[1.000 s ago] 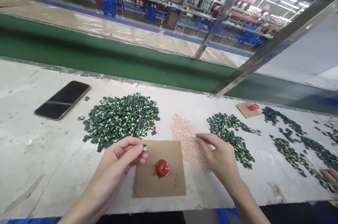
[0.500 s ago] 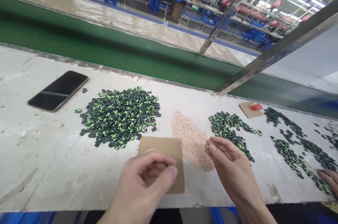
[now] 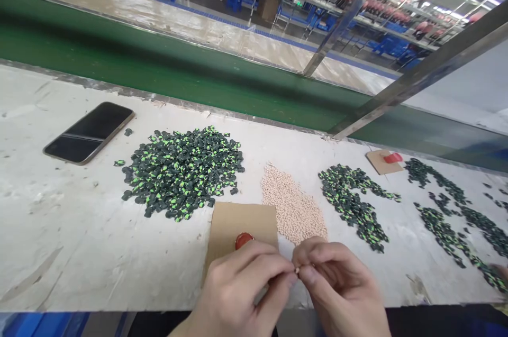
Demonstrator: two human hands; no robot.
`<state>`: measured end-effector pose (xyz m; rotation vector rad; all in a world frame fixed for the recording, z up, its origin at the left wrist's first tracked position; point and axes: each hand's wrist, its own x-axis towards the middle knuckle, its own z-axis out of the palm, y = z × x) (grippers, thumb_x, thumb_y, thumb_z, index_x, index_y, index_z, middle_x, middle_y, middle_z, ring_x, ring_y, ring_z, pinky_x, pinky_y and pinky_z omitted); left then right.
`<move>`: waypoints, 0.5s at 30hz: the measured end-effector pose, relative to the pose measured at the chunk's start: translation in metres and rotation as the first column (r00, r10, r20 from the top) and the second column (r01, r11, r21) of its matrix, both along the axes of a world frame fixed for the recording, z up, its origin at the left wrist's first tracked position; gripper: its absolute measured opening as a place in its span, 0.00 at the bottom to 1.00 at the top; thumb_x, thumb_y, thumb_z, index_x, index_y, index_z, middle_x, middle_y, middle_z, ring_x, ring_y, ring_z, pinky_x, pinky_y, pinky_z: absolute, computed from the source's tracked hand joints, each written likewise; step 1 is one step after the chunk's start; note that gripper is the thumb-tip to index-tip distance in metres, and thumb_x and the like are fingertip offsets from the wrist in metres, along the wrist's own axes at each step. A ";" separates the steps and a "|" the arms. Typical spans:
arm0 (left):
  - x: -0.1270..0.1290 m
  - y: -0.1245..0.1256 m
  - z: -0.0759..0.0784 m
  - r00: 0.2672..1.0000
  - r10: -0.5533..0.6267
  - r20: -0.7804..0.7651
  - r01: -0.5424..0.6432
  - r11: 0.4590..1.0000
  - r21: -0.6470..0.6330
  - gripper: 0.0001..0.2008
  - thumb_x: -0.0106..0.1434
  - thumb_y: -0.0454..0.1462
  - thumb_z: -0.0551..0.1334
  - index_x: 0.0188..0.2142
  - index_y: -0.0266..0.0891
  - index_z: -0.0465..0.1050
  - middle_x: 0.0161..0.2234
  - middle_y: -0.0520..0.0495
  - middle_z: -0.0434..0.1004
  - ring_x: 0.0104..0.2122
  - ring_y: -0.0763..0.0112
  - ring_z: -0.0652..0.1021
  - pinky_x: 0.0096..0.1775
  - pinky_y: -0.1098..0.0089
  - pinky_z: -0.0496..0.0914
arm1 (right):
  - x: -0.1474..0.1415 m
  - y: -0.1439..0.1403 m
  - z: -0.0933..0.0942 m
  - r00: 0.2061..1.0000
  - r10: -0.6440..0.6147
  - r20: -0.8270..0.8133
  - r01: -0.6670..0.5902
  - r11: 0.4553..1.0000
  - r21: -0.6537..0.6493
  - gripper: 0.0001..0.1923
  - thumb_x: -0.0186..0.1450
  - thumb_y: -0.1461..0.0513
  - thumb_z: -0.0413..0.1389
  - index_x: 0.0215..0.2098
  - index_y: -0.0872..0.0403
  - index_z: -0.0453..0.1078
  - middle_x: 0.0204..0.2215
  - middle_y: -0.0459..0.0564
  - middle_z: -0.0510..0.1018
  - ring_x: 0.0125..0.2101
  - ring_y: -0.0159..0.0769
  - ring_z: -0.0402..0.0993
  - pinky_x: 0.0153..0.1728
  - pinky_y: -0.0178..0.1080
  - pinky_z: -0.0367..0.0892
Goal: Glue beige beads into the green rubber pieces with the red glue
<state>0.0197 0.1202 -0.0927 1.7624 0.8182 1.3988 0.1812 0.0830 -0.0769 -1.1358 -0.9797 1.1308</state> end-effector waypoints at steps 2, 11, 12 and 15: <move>-0.002 0.000 0.002 0.999 0.008 -0.037 -0.006 1.000 0.030 0.09 0.66 0.25 0.61 0.38 0.40 0.75 0.32 0.50 0.80 0.27 0.75 0.81 0.36 0.78 0.78 | -0.001 0.000 0.000 0.999 -0.003 0.048 0.000 0.999 0.047 0.12 0.64 0.70 0.67 0.38 0.44 0.81 0.31 0.44 0.82 0.32 0.31 0.83 0.33 0.28 0.80; 0.000 -0.004 0.000 0.991 0.130 -0.004 -0.130 0.991 0.018 0.10 0.62 0.24 0.61 0.34 0.41 0.74 0.29 0.53 0.79 0.23 0.79 0.78 0.29 0.81 0.76 | -0.011 -0.006 -0.003 0.996 -0.025 0.089 0.019 0.997 0.071 0.09 0.67 0.65 0.66 0.41 0.44 0.81 0.35 0.48 0.83 0.35 0.34 0.84 0.36 0.31 0.81; -0.001 -0.004 -0.001 0.989 0.145 -0.007 -0.145 0.989 0.020 0.11 0.62 0.24 0.61 0.34 0.41 0.75 0.29 0.53 0.79 0.23 0.79 0.78 0.29 0.82 0.76 | -0.013 -0.007 -0.004 0.997 -0.020 0.078 0.015 0.998 0.061 0.07 0.68 0.63 0.65 0.42 0.44 0.82 0.36 0.49 0.82 0.36 0.34 0.83 0.37 0.31 0.81; -0.004 -0.006 -0.002 0.986 0.164 -0.030 -0.162 0.985 0.054 0.11 0.61 0.23 0.61 0.34 0.40 0.75 0.29 0.53 0.80 0.25 0.79 0.80 0.33 0.82 0.77 | -0.015 -0.009 -0.007 0.997 0.038 0.068 -0.041 0.998 0.038 0.06 0.70 0.61 0.63 0.42 0.43 0.82 0.36 0.48 0.82 0.37 0.33 0.82 0.40 0.31 0.80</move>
